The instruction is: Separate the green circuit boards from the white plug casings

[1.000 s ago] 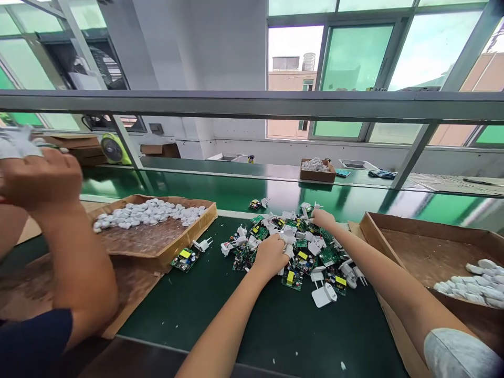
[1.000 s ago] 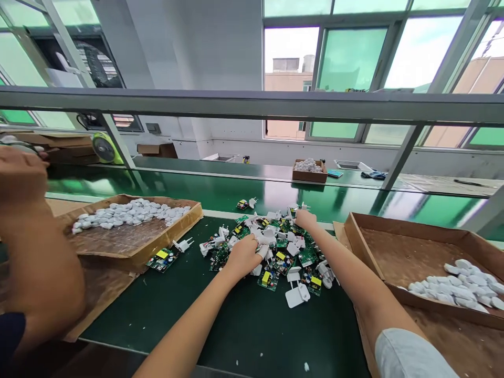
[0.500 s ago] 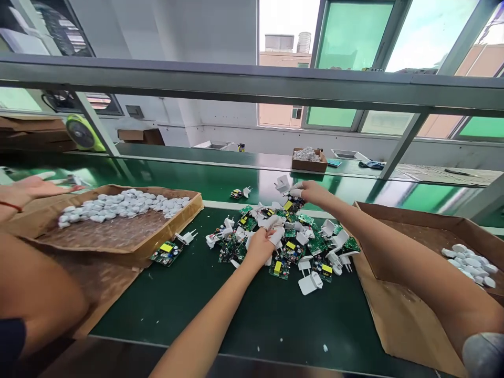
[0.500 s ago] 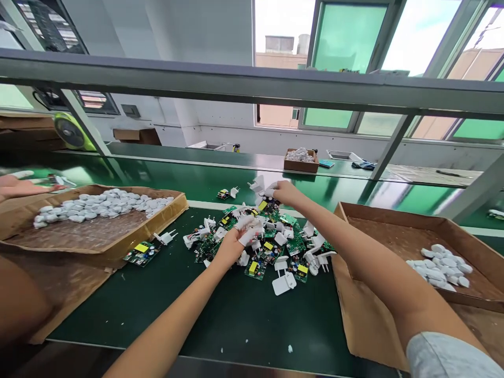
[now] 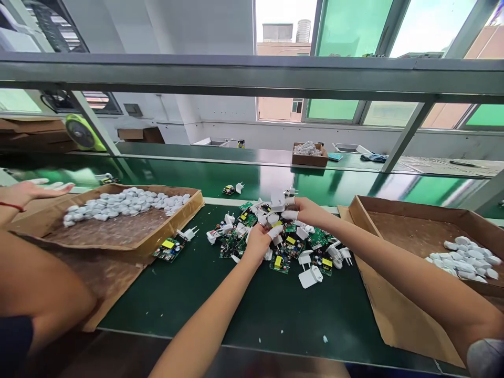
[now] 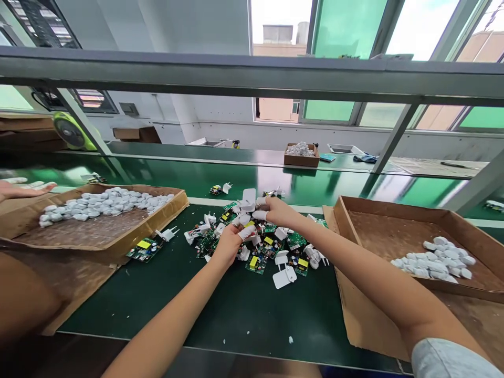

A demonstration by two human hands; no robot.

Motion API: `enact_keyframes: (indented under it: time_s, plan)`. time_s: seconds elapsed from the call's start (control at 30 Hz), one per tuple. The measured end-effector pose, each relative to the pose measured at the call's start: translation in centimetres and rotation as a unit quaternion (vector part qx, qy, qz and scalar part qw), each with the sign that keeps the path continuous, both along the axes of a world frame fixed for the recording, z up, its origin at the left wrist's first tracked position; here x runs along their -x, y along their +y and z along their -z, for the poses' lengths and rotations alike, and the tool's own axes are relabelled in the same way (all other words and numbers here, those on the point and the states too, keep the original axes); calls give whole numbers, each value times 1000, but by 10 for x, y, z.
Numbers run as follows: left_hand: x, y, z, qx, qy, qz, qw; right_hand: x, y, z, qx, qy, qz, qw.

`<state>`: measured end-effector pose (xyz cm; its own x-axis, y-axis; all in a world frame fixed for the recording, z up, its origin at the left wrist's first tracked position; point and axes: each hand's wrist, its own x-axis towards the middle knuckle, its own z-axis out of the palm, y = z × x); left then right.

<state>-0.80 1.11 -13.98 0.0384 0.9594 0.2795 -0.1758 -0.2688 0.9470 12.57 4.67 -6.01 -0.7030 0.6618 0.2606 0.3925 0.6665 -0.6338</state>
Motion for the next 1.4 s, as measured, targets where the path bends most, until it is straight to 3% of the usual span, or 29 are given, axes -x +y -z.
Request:
enact_keyframes:
  time_s: [0.17,0.27,0.37,0.53,0.6,0.73,0.83,0.93,1.03,1.1,1.3,1.4]
  plan:
    - [6,-3,-3,-86,58,-77,992,-16,-28,10,-168,15,-61,984]
    - [9,-7,-7,-111,181,-135,968,-22,-40,14,-227,-43,-25,973]
    - [7,-7,-6,-106,348,-155,918,-26,-32,13,-203,-129,89,967]
    - [6,-4,-3,-85,467,-96,875,-42,27,4,-119,-220,222,943]
    - [25,-2,-12,-81,492,-74,864,-50,51,1,-113,-250,282,919]
    - [96,6,-39,-92,524,-18,847,-51,83,7,-121,-287,373,874]
    - [135,13,-49,-99,562,25,821,-36,96,25,-94,-314,364,872]
    - [147,14,-56,-94,588,-1,803,-16,109,46,-43,-332,310,890]
    - [138,10,-65,-81,599,-48,795,-3,123,58,3,-336,287,897]
    - [117,5,-64,-76,599,-66,795,-1,129,60,26,-333,285,899]
    - [20,-6,-11,-74,626,-68,773,-8,130,57,61,-320,286,901]
    - [3,-6,1,-73,630,-69,770,-10,128,53,53,-309,295,903]
